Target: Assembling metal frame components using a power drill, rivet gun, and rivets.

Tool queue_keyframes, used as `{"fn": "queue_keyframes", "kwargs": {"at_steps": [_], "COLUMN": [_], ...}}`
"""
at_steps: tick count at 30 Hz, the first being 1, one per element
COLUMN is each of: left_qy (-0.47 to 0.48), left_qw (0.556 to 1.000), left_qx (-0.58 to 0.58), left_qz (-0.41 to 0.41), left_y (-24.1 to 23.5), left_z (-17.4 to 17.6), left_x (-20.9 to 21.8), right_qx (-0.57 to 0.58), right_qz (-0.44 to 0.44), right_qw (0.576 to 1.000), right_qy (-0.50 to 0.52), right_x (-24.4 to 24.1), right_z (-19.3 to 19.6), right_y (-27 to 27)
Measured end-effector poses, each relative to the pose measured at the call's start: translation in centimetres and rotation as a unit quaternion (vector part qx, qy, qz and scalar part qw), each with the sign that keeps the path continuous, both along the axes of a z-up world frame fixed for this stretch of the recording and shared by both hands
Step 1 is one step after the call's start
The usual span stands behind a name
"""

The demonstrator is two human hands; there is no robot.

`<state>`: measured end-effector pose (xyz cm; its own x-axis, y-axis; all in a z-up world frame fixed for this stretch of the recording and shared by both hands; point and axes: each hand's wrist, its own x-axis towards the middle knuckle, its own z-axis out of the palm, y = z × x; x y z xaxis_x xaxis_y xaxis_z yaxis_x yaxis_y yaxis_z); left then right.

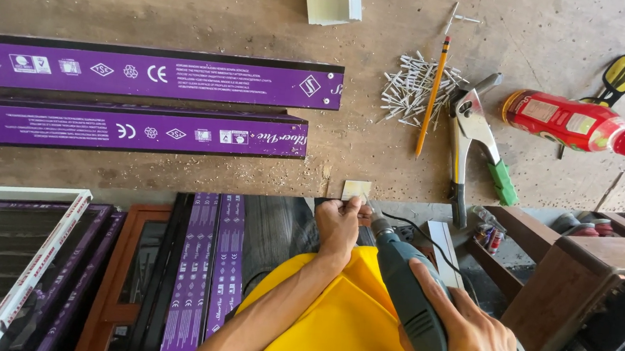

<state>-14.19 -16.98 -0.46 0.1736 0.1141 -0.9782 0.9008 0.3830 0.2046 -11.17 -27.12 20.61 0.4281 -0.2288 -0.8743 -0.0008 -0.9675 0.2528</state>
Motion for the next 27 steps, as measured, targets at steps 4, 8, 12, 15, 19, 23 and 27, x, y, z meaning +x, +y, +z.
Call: {"fn": "queue_keyframes", "kwargs": {"at_steps": [4, 8, 12, 15, 19, 23, 27], "left_qy": [-0.006, -0.004, 0.007, 0.004, 0.012, 0.006, 0.022], "left_qw": [1.000, 1.000, 1.000, 1.000, 1.000, 1.000, 1.000], "left_qx": [0.004, 0.004, 0.001, 0.005, -0.003, 0.008, 0.000], "left_qz": [0.002, 0.009, -0.004, -0.001, 0.005, 0.006, 0.001], "left_y": [-0.2, -0.3, 0.0, 0.1, 0.1, -0.3, 0.1], "left_z": [-0.2, -0.4, 0.1, 0.2, 0.3, -0.3, 0.4], "left_x": [-0.3, -0.3, 0.0, 0.1, 0.3, -0.2, 0.4], "right_qx": [-0.003, -0.011, -0.024, 0.029, 0.011, 0.026, 0.006], "right_qz": [0.016, 0.050, 0.029, 0.052, 0.072, 0.102, 0.066], "right_qw": [0.998, 0.993, 0.993, 0.998, 0.994, 0.988, 0.988], "right_qy": [0.067, 0.111, 0.115, 0.038, 0.081, 0.114, 0.141], "right_x": [0.4, 0.9, 1.0, 0.4, 0.9, 0.9, 2.2], "right_z": [0.1, 0.2, 0.2, -0.2, -0.1, -0.1, 0.0], "right_y": [-0.1, 0.1, 0.1, -0.8, -0.5, -0.9, -0.1]}}
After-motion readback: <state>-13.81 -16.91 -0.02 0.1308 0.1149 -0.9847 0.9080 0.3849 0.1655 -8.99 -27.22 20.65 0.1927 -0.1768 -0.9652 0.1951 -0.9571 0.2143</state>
